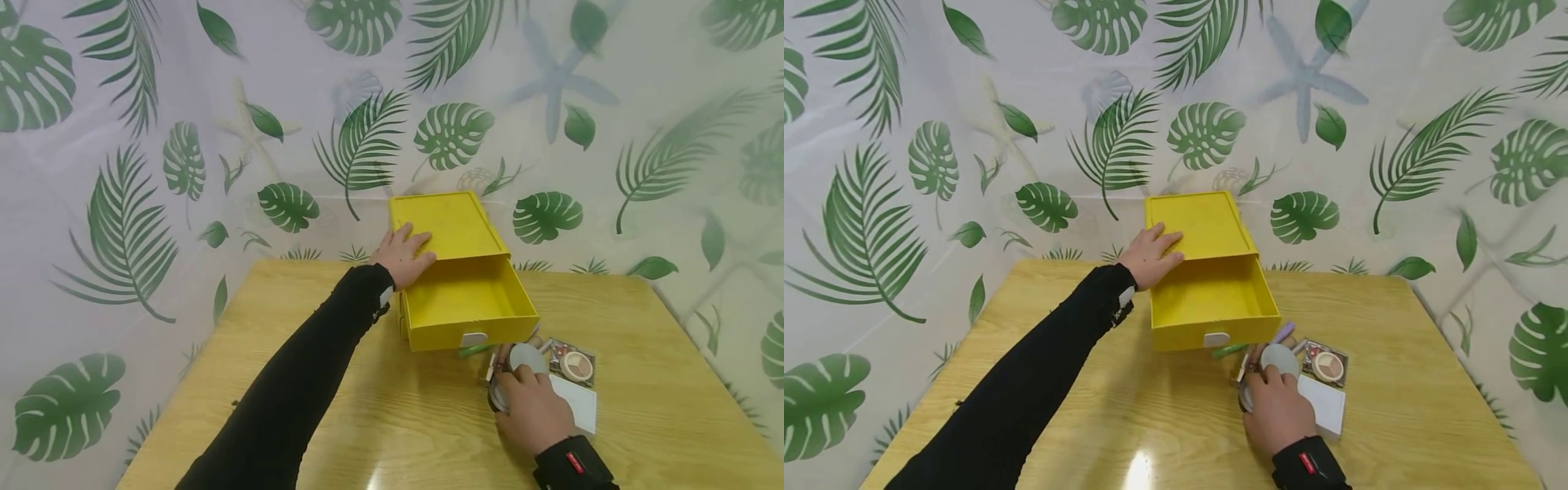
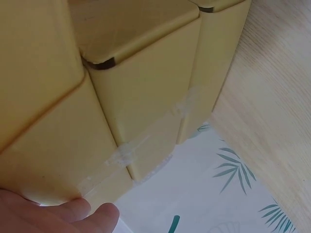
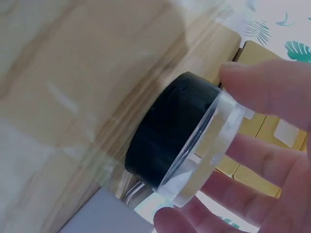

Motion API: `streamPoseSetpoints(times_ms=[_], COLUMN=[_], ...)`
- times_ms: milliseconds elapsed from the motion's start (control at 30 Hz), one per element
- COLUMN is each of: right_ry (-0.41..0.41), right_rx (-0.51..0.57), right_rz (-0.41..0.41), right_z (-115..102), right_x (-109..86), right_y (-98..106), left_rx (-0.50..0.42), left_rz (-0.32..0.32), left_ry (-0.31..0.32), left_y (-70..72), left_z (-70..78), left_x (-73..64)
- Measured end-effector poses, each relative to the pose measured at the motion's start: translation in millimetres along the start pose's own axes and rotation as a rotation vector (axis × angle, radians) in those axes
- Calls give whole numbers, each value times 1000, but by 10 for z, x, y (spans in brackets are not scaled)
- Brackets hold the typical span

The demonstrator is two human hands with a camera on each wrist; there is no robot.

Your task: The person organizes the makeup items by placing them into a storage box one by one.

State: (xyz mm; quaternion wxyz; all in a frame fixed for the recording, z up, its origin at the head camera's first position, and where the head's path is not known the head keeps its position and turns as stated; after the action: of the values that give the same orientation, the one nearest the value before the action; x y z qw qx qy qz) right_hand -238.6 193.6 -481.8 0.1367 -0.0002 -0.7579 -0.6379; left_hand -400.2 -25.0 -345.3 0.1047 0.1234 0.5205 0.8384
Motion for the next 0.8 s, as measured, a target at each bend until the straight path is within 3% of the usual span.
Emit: streamPoseSetpoints(times_ms=[267, 800], right_ry=[-63, -29], right_rx=[7, -34], right_rz=[-49, -13], right_z=[3, -41], right_x=[13, 133], right_y=[-91, -96], left_rx=[14, -9], left_rz=[-15, 9], left_ry=[-11, -8], left_y=[-57, 14], left_z=[9, -27], left_x=[5, 35])
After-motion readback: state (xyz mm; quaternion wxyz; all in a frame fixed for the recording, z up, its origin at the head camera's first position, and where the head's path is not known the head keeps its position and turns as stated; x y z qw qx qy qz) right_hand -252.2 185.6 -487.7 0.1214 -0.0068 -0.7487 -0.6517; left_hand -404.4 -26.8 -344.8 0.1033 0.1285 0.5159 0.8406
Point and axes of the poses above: each hand's wrist, its own x-axis towards the middle knuckle, its own y-axis out of the back of the hand, z = x × y, the point moved 5 cm from there along x, towards the middle knuckle, and after that the axes turned 4 degrees about z, right-handed, at the moved point
